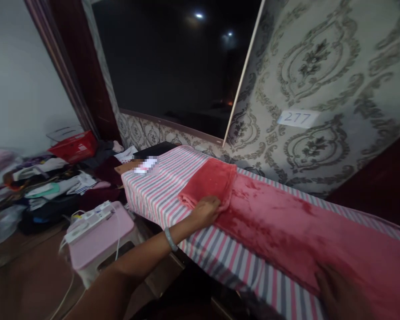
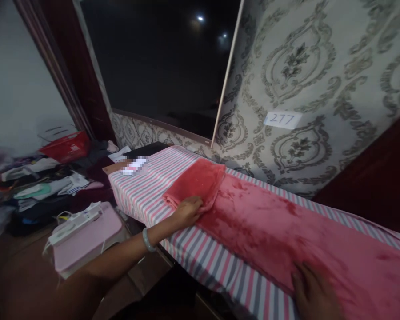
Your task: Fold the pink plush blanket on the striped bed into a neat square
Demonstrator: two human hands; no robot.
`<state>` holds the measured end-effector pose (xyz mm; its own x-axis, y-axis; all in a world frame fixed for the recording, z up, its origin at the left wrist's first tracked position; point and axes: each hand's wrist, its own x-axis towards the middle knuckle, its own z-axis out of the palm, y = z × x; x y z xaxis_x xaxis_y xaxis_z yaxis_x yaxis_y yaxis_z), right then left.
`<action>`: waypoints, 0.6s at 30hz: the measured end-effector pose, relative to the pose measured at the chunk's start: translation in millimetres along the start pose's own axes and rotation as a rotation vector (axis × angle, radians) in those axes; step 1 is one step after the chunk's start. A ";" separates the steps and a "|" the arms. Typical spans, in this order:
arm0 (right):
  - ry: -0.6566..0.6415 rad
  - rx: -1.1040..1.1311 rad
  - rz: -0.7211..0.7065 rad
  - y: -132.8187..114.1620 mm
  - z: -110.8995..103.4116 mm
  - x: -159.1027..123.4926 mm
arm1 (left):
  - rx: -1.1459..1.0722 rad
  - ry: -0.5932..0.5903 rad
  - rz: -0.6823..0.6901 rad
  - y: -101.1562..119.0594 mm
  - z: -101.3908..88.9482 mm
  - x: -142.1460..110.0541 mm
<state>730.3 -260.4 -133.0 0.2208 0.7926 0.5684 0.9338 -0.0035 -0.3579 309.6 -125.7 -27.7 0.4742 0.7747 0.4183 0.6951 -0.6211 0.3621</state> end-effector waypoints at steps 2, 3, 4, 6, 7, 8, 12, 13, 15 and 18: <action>0.014 0.026 0.044 -11.0 -5.6 8.2 | 0.008 0.020 -0.001 -5.9 2.7 -3.9; 0.027 0.047 0.064 -19.4 -8.8 14.4 | 0.014 0.027 -0.002 -8.7 3.7 -4.7; 0.046 0.073 0.082 -30.1 -11.3 22.1 | 0.019 0.032 -0.003 -11.0 4.6 -5.0; 0.035 0.177 0.096 -58.6 -12.3 41.1 | 0.008 0.039 0.006 -14.5 5.9 -4.5; 0.003 0.259 0.131 -76.0 -9.9 52.1 | -0.012 0.047 0.011 -15.6 6.0 -3.8; -0.067 0.371 0.168 -94.7 -5.4 63.9 | -0.040 0.068 0.010 -16.5 5.5 -2.7; -0.331 0.900 0.376 -169.3 28.0 115.4 | -0.171 0.199 -0.049 -18.5 -1.4 4.0; -0.411 1.003 0.480 -184.8 38.3 128.5 | -0.193 0.218 -0.063 -18.8 -3.7 5.8; -0.484 1.082 0.612 -209.8 59.2 154.0 | -0.219 0.230 -0.072 -19.2 -7.4 8.2; -0.500 1.091 0.649 -233.3 89.1 188.2 | -0.224 0.228 -0.058 -20.6 -8.8 8.0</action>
<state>528.9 -56.1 -8.5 0.1889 0.9676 -0.1673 -0.0444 -0.1618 -0.9858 294.3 -107.7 -24.5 0.2863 0.7784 0.5587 0.5688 -0.6073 0.5547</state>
